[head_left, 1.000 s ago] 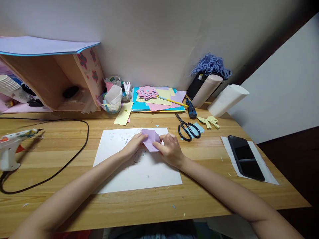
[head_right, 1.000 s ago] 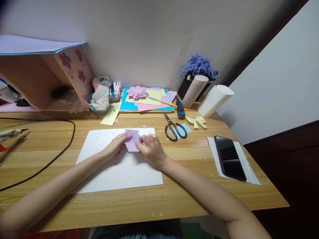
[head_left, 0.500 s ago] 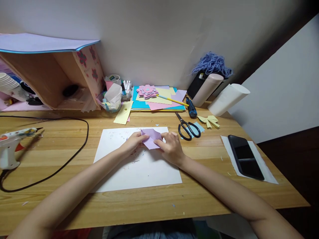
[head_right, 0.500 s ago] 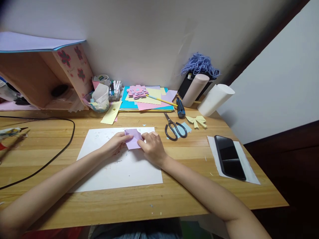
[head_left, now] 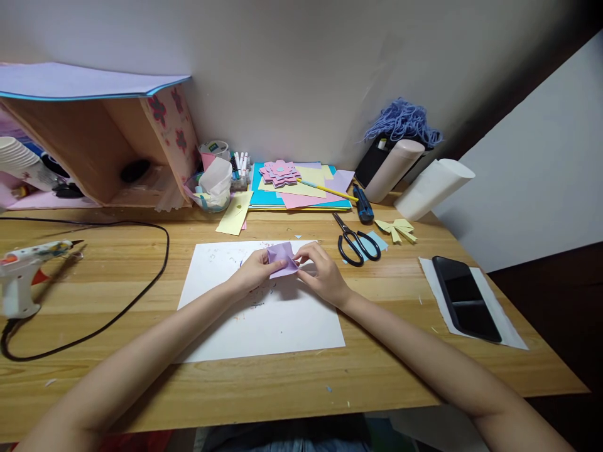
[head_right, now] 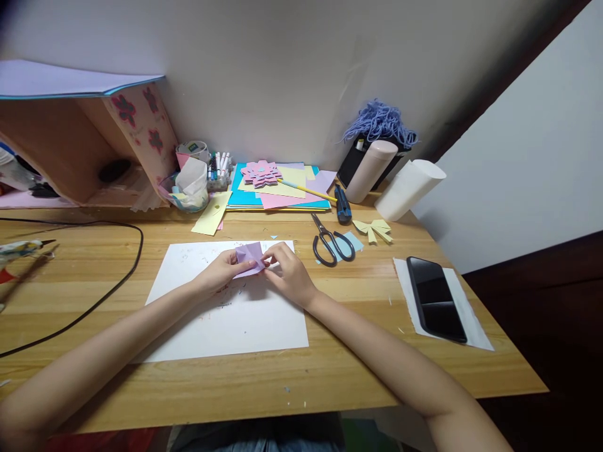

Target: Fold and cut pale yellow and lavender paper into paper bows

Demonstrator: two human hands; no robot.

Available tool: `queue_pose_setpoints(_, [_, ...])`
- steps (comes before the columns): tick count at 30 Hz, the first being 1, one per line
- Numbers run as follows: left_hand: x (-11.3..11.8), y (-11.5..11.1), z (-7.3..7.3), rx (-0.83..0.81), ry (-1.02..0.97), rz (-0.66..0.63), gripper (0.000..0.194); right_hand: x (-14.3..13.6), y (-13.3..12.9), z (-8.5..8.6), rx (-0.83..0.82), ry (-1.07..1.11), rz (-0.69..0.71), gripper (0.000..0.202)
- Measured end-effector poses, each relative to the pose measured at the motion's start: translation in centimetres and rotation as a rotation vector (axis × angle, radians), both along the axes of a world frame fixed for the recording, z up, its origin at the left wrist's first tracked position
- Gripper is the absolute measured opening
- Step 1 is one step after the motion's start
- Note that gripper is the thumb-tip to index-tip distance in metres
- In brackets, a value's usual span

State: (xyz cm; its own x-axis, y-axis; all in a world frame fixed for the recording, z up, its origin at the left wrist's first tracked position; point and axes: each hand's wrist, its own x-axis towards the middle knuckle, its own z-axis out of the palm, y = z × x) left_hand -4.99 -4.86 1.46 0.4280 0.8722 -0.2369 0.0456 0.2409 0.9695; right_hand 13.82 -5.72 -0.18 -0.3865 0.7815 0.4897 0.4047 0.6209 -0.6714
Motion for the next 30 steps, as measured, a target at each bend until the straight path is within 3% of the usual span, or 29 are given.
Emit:
queue_pose_setpoints(4, [0.2, 0.0, 0.4, -0.001, -0.034, -0.026, 0.032, 0.1, 0.0, 0.5, -0.075, 0.060, -0.003, 0.007])
queue_pose_setpoints(10, [0.0, 0.2, -0.4, 0.033, 0.013, -0.046, 0.033, 0.2, 0.9, -0.2, -0.349, 0.252, 0.048, 0.008])
queue_pose_setpoints(14, [-0.2, 0.1, 0.0, 0.003, -0.037, -0.080, 0.034, 0.3, 1.2, -0.6, -0.511, 0.359, 0.063, 0.010])
queue_pose_setpoints(17, [-0.3, 0.0, 0.4, -0.013, -0.141, -0.105, 0.045, 0.3, 1.2, -0.5, -0.522, 0.348, 0.017, 0.011])
queue_pose_setpoints(21, [0.0, -0.5, -0.2, 0.115, -0.163, -0.173, 0.054, 0.2, 1.1, -0.2, -0.504, 0.323, -0.014, 0.014])
queue_pose_setpoints(23, [0.4, -0.9, -0.6, 0.176, -0.074, -0.085, 0.051, 0.2, 1.0, -0.1, -0.464, 0.306, -0.009, 0.013])
queue_pose_setpoints(26, [0.9, -1.2, -0.7, 0.321, 0.085, 0.084, 0.027, 0.1, 0.8, 0.1, -0.394, 0.279, -0.002, 0.013])
queue_pose_setpoints(30, [1.0, -1.3, -0.2, 0.462, 0.147, 0.159, 0.018, 0.1, 0.6, 0.1, -0.460, 0.331, -0.024, 0.014])
